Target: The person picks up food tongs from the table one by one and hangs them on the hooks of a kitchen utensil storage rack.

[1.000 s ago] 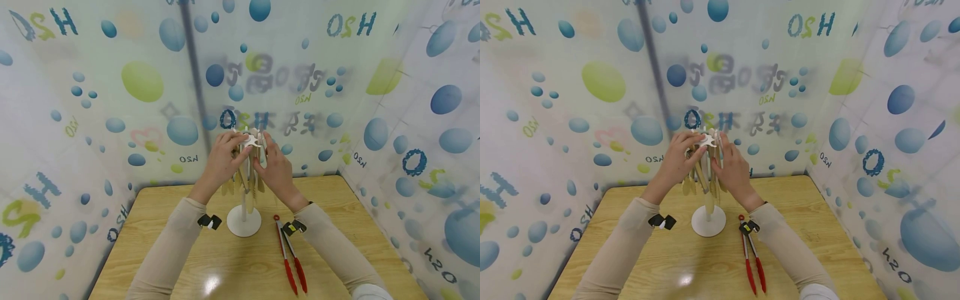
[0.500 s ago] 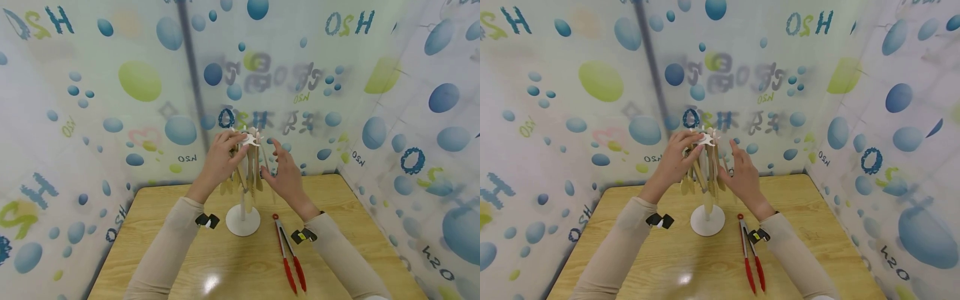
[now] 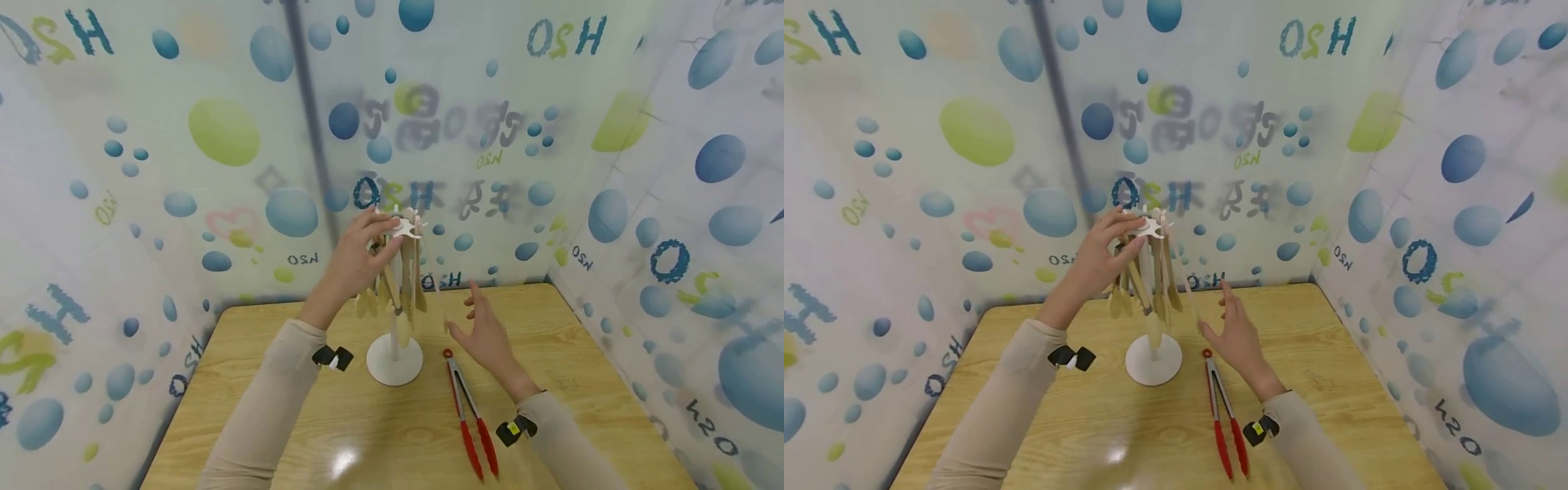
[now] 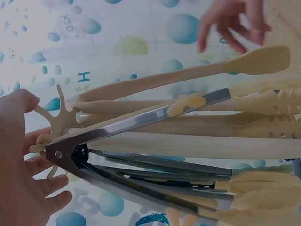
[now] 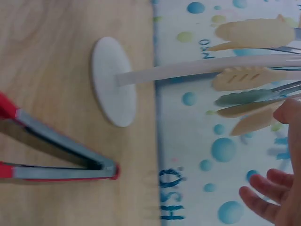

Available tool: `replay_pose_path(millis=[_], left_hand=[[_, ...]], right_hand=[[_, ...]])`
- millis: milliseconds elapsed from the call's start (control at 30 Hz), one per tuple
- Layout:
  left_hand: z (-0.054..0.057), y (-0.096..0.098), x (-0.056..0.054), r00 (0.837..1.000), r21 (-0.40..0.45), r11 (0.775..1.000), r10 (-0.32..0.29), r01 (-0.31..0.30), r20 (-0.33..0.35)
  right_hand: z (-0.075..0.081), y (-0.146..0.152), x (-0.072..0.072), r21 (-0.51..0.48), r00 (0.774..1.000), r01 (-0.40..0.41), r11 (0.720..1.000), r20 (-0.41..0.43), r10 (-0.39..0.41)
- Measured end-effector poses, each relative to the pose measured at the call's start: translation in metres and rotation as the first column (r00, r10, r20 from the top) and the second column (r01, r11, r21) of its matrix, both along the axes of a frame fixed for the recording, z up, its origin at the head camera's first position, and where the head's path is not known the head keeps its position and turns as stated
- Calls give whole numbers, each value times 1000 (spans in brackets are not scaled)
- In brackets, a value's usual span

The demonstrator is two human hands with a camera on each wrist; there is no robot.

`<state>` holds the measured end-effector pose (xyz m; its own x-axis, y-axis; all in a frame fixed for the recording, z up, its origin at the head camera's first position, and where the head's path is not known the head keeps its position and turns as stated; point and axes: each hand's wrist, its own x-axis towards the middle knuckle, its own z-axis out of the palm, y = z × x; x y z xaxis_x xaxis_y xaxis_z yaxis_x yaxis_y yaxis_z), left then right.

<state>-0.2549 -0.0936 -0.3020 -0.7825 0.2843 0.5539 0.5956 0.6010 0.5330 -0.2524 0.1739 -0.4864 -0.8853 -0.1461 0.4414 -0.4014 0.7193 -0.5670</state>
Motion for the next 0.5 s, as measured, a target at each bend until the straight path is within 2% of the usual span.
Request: replay_pose_path(millis=[133,267,367,500], left_hand=[[3,-4,-2,999,20,999,-32,32,42],[4,-7,-5,997,22,998,-64,62,52],[4,-10,-7,996,11,997,-81,80,50],[5,-13,-8,994,-18,996,-92,93,61]], right_hand=[[-25,5,5,80,984,-17,997,179,3],[-51,8,12,182,944,-79,980,329,15],[-68,8,17,255,920,-112,961,393,3],[-85,7,23,335,912,-124,934,409,-26]])
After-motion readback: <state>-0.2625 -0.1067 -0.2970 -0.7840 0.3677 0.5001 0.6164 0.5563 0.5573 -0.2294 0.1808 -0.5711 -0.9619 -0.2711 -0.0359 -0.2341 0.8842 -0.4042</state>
